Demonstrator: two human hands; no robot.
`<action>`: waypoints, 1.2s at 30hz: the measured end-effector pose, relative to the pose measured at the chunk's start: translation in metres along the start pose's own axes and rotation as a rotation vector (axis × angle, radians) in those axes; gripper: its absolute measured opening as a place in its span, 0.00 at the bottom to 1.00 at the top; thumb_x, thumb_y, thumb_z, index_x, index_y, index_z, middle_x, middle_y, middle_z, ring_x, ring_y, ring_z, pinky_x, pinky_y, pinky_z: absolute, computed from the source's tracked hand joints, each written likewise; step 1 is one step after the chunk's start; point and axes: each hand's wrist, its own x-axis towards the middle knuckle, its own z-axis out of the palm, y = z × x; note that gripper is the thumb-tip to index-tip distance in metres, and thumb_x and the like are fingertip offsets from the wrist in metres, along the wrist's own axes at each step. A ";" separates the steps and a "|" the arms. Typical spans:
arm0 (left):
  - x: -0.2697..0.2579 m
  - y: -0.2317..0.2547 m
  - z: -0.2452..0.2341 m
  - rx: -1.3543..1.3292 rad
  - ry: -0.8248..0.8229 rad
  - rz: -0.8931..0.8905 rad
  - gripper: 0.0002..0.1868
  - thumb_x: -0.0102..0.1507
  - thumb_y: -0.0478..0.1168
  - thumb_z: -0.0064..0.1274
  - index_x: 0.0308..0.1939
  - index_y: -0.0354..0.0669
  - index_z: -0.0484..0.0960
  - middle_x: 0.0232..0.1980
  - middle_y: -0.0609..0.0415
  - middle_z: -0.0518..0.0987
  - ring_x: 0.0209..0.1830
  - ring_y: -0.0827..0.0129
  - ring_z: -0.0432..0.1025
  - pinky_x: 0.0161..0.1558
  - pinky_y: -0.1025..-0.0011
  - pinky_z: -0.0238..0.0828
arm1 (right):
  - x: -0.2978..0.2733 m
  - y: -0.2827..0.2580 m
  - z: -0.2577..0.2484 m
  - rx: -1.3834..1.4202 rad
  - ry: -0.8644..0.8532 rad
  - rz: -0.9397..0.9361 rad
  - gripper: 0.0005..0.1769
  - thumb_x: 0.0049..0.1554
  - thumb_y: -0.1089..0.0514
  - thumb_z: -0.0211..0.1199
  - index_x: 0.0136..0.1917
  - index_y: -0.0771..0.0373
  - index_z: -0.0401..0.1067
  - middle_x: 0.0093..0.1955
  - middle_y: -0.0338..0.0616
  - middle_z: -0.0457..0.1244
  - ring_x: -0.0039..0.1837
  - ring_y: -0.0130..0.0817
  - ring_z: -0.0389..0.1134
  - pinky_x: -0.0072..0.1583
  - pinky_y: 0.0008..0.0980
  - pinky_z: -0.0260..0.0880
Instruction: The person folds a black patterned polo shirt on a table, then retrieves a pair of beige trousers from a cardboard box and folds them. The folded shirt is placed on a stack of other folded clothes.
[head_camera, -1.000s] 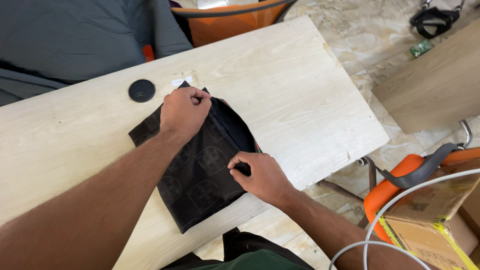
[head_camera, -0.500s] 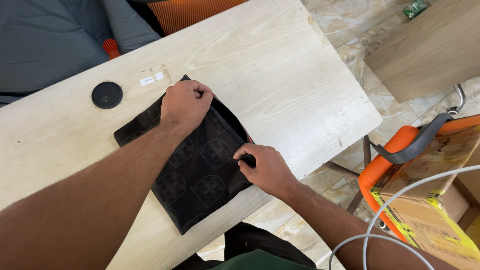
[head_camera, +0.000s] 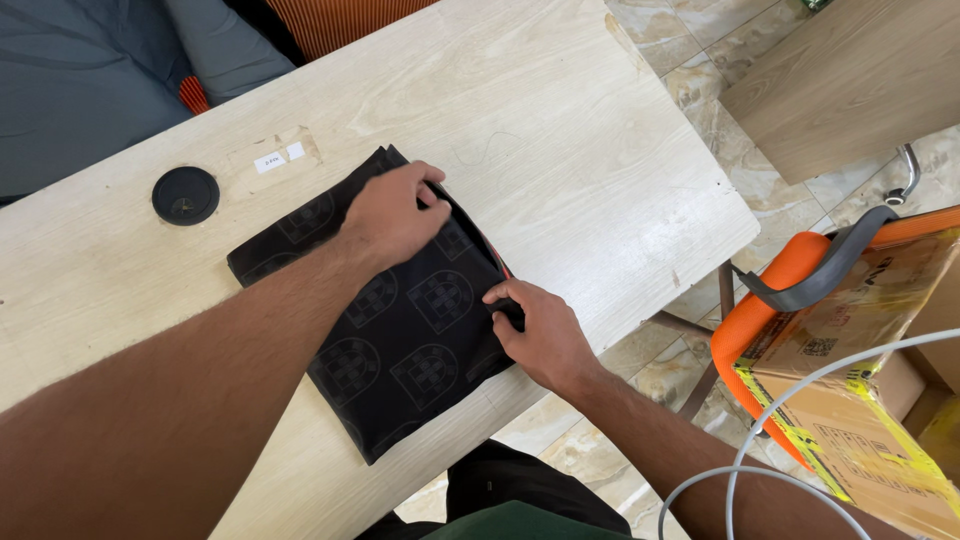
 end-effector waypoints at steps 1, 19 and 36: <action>0.000 -0.001 0.003 -0.003 -0.036 0.000 0.25 0.65 0.44 0.53 0.66 0.47 0.71 0.58 0.53 0.78 0.55 0.67 0.75 0.57 0.62 0.74 | 0.001 0.001 0.002 -0.013 0.032 -0.056 0.13 0.60 0.56 0.60 0.59 0.55 0.71 0.48 0.43 0.68 0.42 0.32 0.71 0.46 0.34 0.72; -0.077 -0.092 -0.019 0.058 0.334 -0.546 0.43 0.62 0.56 0.60 0.76 0.50 0.58 0.75 0.48 0.57 0.76 0.51 0.53 0.72 0.47 0.51 | 0.000 -0.010 0.013 -0.425 0.139 -0.180 0.23 0.57 0.55 0.62 0.66 0.52 0.66 0.66 0.48 0.55 0.67 0.46 0.60 0.66 0.52 0.62; -0.127 -0.130 -0.022 -0.870 0.209 -0.656 0.32 0.66 0.45 0.54 0.70 0.32 0.68 0.65 0.38 0.77 0.67 0.55 0.73 0.71 0.58 0.67 | 0.003 -0.037 0.027 -0.353 0.092 -0.063 0.29 0.56 0.55 0.64 0.70 0.54 0.65 0.77 0.50 0.49 0.73 0.51 0.56 0.70 0.47 0.64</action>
